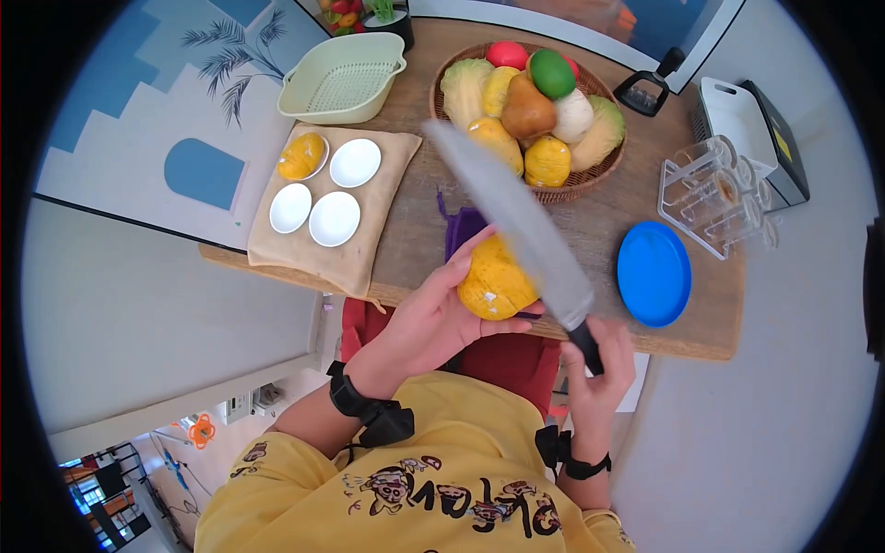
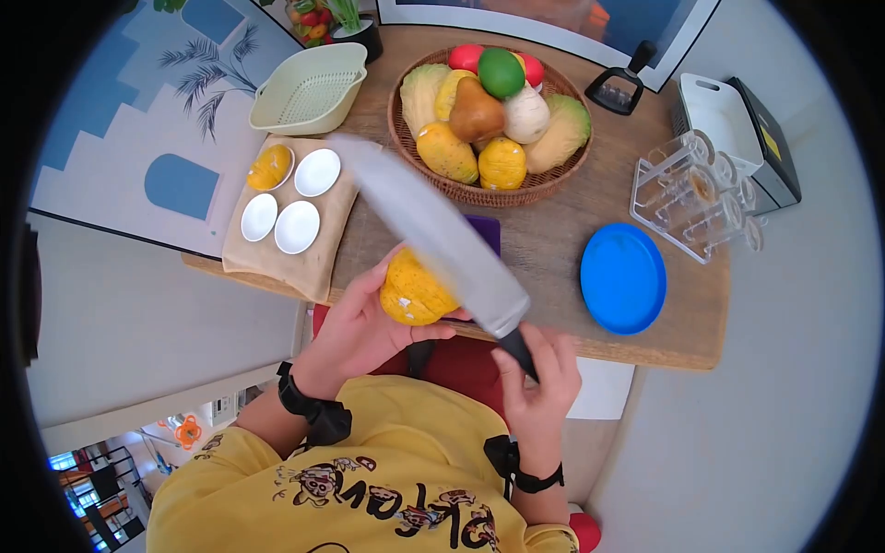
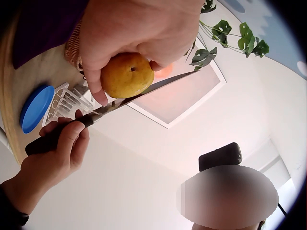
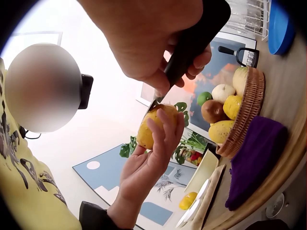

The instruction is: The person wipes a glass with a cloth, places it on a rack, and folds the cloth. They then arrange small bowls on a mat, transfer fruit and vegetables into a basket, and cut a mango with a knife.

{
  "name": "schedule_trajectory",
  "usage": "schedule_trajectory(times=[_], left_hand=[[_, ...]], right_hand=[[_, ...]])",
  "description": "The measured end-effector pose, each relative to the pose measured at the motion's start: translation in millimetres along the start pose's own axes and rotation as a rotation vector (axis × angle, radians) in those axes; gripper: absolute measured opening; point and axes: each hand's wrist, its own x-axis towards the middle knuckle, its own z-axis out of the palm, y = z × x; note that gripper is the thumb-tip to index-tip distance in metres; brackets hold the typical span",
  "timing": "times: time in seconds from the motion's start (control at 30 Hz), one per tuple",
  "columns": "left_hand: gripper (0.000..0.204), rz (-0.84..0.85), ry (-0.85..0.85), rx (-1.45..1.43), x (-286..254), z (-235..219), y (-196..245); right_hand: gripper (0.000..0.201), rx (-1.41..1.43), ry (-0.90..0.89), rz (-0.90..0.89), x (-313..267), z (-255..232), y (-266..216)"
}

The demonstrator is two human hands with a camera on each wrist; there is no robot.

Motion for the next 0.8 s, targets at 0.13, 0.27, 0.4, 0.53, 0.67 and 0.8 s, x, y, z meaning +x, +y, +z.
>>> schedule_trajectory(times=[0.13, 0.27, 0.4, 0.53, 0.67, 0.8], left_hand=[[0.059, 0.121, 0.087, 0.089, -4.8, -3.9, 1.4], [0.065, 0.069, 0.107, 0.092, -20.2, -6.7, 8.2], [0.066, 0.141, 0.037, 0.149, -27.2, -7.7, 19.3], [0.068, 0.160, 0.166, 0.411, -32.0, -15.5, 23.3], [0.073, 0.113, 0.135, 0.349, -41.2, -19.2, 27.4], [0.075, 0.142, 0.122, 0.344, -39.9, -13.3, 32.6]], right_hand=[[0.039, -0.016, -0.134, -0.164, -0.3, 4.2, -20.5], [0.037, -0.002, -0.047, -0.088, 3.9, 12.4, -19.6], [0.034, -0.025, -0.043, -0.014, 11.1, 11.5, -25.0], [0.037, 0.019, -0.205, -0.190, 10.4, 10.6, -39.2], [0.035, -0.038, -0.094, -0.093, 13.6, 16.9, -36.0], [0.035, -0.056, -0.107, -0.024, 17.9, 17.3, -36.7]])
